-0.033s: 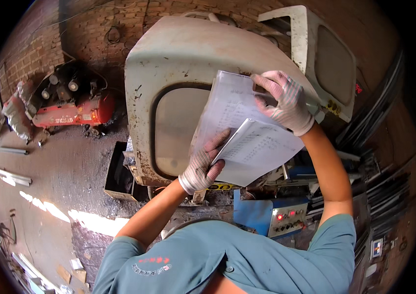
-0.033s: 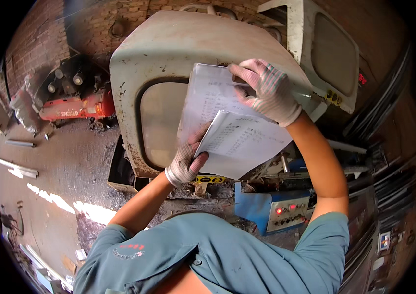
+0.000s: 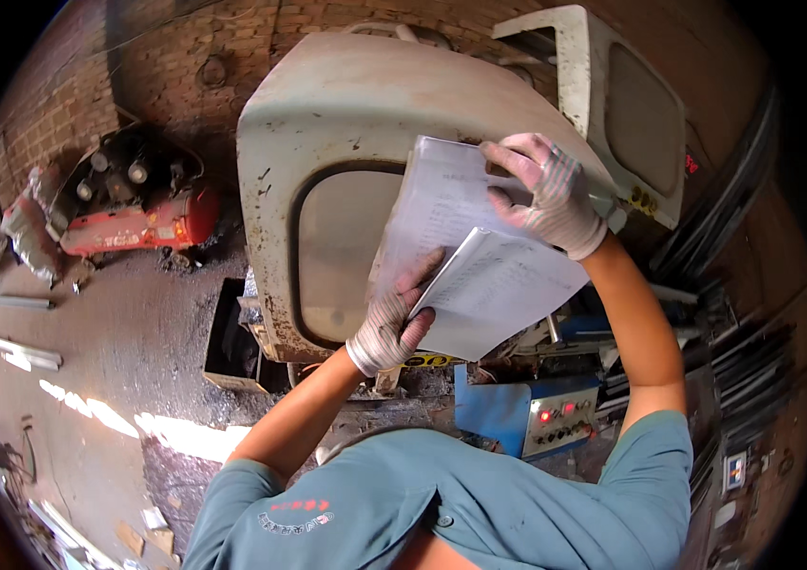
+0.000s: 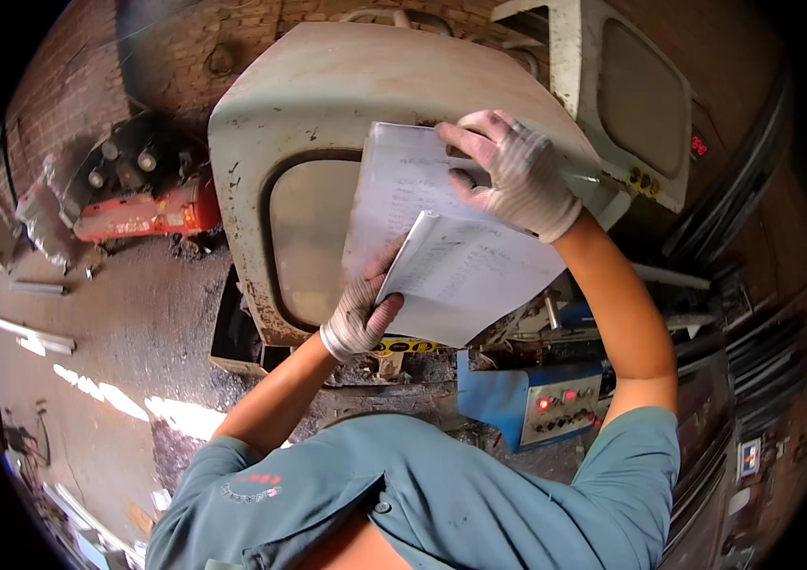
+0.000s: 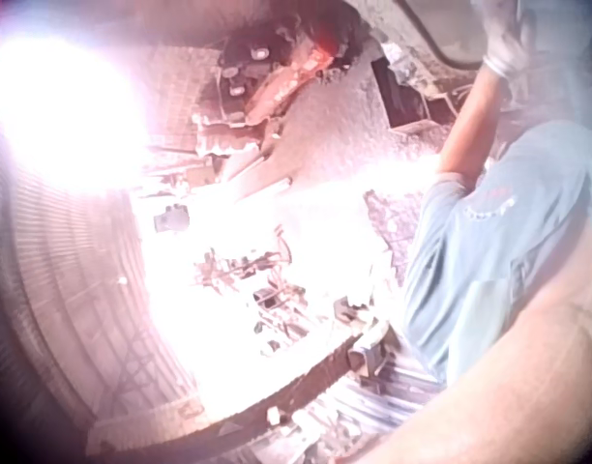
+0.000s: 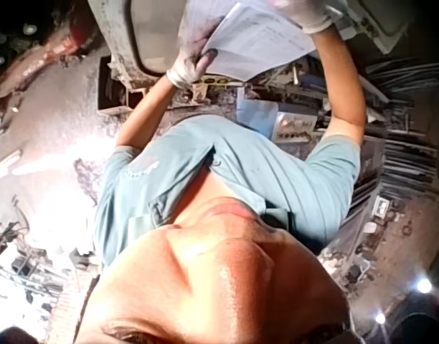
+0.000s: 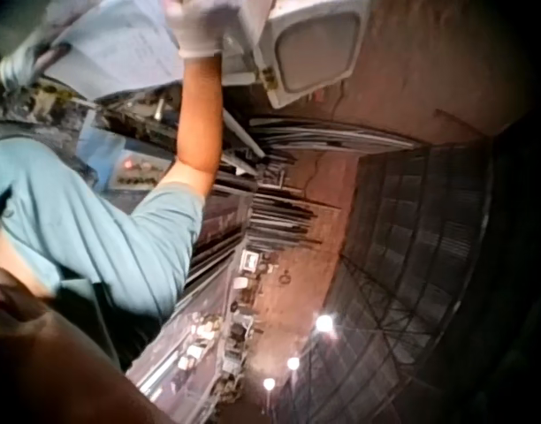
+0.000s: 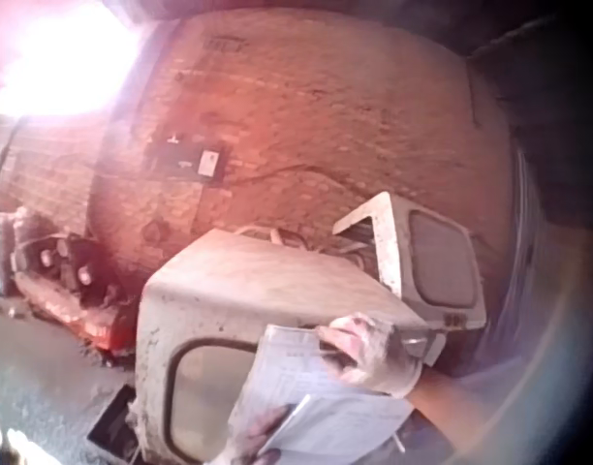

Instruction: The person retrieves a document from a machine, then walks through a workshop to collect several long metal frame pieces. They place the pieces on a workbench and assemble them into rectangular window frames by hand.

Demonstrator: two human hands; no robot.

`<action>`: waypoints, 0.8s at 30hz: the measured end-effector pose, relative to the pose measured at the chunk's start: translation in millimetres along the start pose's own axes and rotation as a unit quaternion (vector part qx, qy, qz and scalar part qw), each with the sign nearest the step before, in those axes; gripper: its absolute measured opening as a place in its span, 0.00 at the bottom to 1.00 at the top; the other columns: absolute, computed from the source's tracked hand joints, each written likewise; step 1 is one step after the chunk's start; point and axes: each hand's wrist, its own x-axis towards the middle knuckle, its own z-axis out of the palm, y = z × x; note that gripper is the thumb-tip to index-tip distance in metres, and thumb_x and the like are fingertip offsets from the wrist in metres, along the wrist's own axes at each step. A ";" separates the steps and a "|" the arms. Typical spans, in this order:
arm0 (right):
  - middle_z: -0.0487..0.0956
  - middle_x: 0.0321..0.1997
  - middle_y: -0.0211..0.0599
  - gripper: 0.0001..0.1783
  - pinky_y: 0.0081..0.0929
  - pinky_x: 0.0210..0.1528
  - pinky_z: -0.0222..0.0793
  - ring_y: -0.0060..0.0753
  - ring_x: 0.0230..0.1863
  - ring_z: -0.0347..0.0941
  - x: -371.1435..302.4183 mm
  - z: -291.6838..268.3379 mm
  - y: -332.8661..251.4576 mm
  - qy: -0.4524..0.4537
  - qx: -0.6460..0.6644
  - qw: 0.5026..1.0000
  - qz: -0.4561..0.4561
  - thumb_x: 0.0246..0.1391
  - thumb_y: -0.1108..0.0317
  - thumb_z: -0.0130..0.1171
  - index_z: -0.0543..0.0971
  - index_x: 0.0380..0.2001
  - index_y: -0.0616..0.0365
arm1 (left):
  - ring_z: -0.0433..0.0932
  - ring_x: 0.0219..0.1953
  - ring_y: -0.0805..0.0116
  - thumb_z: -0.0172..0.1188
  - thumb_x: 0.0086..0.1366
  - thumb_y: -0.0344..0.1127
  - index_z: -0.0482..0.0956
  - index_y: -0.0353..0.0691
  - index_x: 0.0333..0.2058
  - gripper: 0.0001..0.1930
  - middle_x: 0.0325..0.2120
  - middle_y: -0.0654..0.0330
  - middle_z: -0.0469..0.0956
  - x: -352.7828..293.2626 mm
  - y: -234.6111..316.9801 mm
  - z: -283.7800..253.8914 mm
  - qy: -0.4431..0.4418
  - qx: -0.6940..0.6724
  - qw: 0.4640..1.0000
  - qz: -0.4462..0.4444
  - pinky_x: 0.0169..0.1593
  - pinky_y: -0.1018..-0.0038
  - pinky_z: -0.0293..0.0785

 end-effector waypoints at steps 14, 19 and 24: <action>0.77 0.56 0.43 0.32 0.32 0.60 0.68 0.42 0.57 0.73 -32.3 -73.1 -8.9 0.033 0.157 0.967 0.199 0.53 0.52 0.66 0.74 0.58 0.56 | 0.68 0.58 0.59 0.50 0.65 0.31 0.75 0.29 0.49 0.17 0.59 0.49 0.69 -9.4 24.2 15.9 -0.003 0.079 0.995 -0.059 0.61 0.67 0.62; 0.70 0.66 0.41 0.42 0.31 0.69 0.57 0.34 0.68 0.63 -176.0 -117.2 -82.1 0.263 0.252 0.873 0.324 0.54 0.48 0.66 0.66 0.65 0.59 | 0.70 0.36 0.78 0.55 0.72 0.39 0.76 0.32 0.49 0.15 0.33 0.67 0.79 -50.3 67.7 66.3 0.055 -0.075 0.981 -0.172 0.44 0.78 0.69; 0.68 0.65 0.47 0.48 0.31 0.63 0.63 0.37 0.61 0.67 -418.4 -83.3 -231.3 0.235 0.474 0.646 0.550 0.55 0.55 0.67 0.53 0.72 0.55 | 0.71 0.39 0.77 0.56 0.71 0.39 0.77 0.35 0.48 0.14 0.36 0.67 0.79 -94.4 102.5 187.1 -0.030 -0.089 0.969 -0.229 0.47 0.77 0.69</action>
